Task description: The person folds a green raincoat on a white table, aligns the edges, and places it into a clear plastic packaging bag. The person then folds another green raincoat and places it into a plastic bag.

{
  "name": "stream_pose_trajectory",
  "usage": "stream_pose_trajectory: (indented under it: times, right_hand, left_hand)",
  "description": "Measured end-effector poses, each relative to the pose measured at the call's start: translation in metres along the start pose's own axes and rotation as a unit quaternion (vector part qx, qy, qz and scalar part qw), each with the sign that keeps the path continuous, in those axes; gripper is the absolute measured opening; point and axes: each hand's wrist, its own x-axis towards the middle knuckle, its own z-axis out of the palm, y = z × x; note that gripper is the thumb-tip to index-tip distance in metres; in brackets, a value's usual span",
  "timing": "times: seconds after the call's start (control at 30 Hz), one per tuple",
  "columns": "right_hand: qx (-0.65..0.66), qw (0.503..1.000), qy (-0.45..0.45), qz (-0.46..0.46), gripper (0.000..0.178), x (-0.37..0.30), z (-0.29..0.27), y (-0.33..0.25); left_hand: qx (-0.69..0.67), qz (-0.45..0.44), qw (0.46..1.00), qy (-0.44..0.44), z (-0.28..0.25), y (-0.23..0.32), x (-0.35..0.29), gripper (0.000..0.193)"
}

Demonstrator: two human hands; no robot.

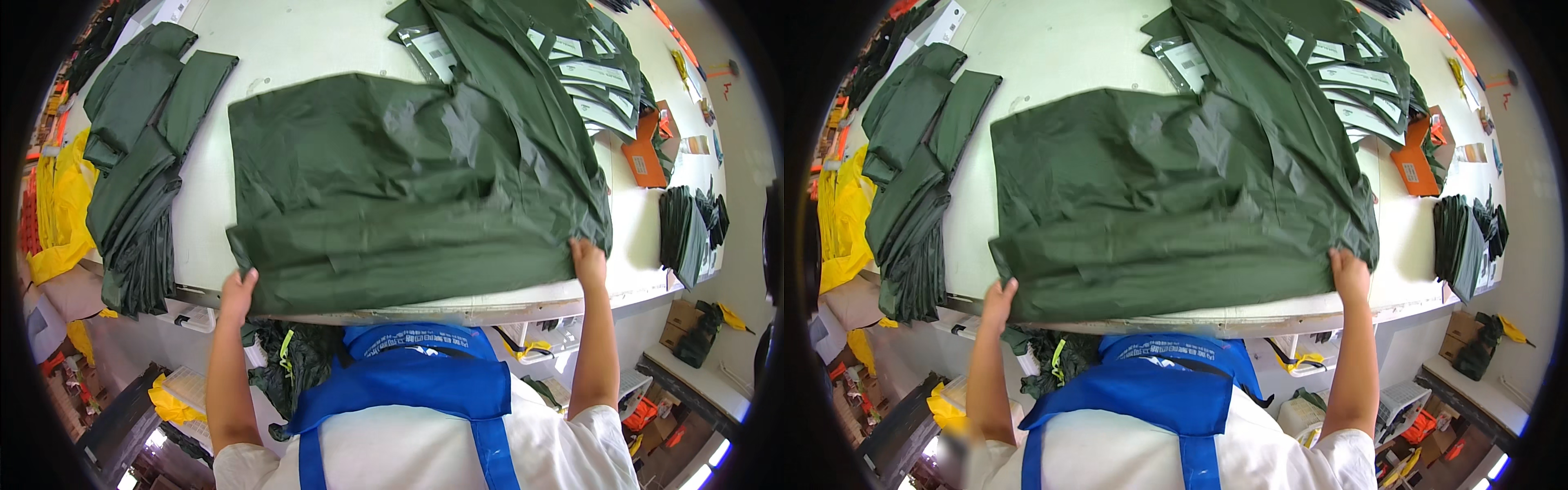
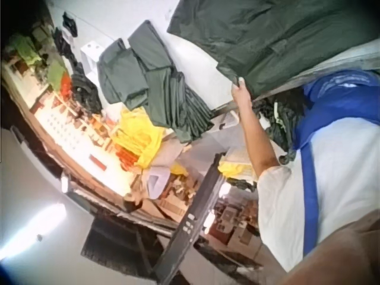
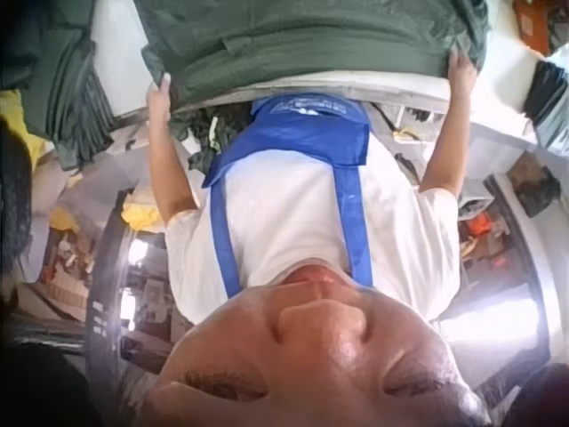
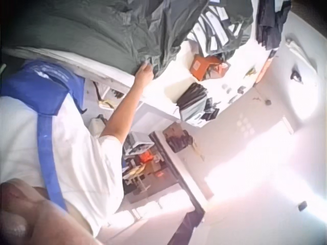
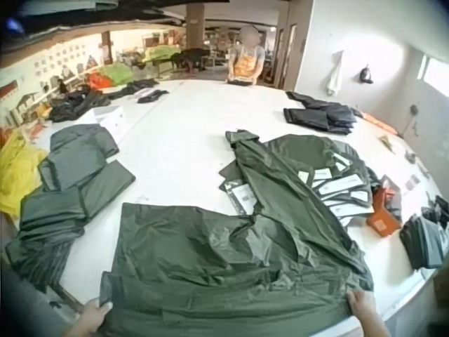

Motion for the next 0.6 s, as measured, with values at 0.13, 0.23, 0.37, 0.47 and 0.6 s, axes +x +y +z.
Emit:
stream_pose_trajectory:
  times: [0.13,0.23,0.37,0.47,0.6]
  right_hand:
    - [0.085,0.995,0.035,-0.047,0.025,0.01,-0.013,-0.01]
    - [0.146,0.97,0.168,-0.102,0.02,0.075,-0.039,-0.049]
    - [0.139,0.949,0.196,-0.205,0.03,0.199,-0.032,-0.134]
    - [0.101,0.929,0.251,-0.253,0.046,0.284,-0.023,-0.214]
    - [0.036,0.967,0.212,-0.133,0.072,0.387,-0.006,-0.281]
  left_hand:
    - [0.075,-0.163,0.982,-0.052,-0.038,0.036,0.005,0.046]
    - [0.111,0.106,0.983,0.102,-0.066,0.039,0.078,0.047]
    - [0.198,0.323,0.91,0.171,-0.033,0.159,0.165,0.046]
    - [0.283,0.403,0.843,0.216,-0.021,0.194,0.224,0.043]
    - [0.292,0.296,0.904,0.1,-0.026,0.207,0.262,0.031]
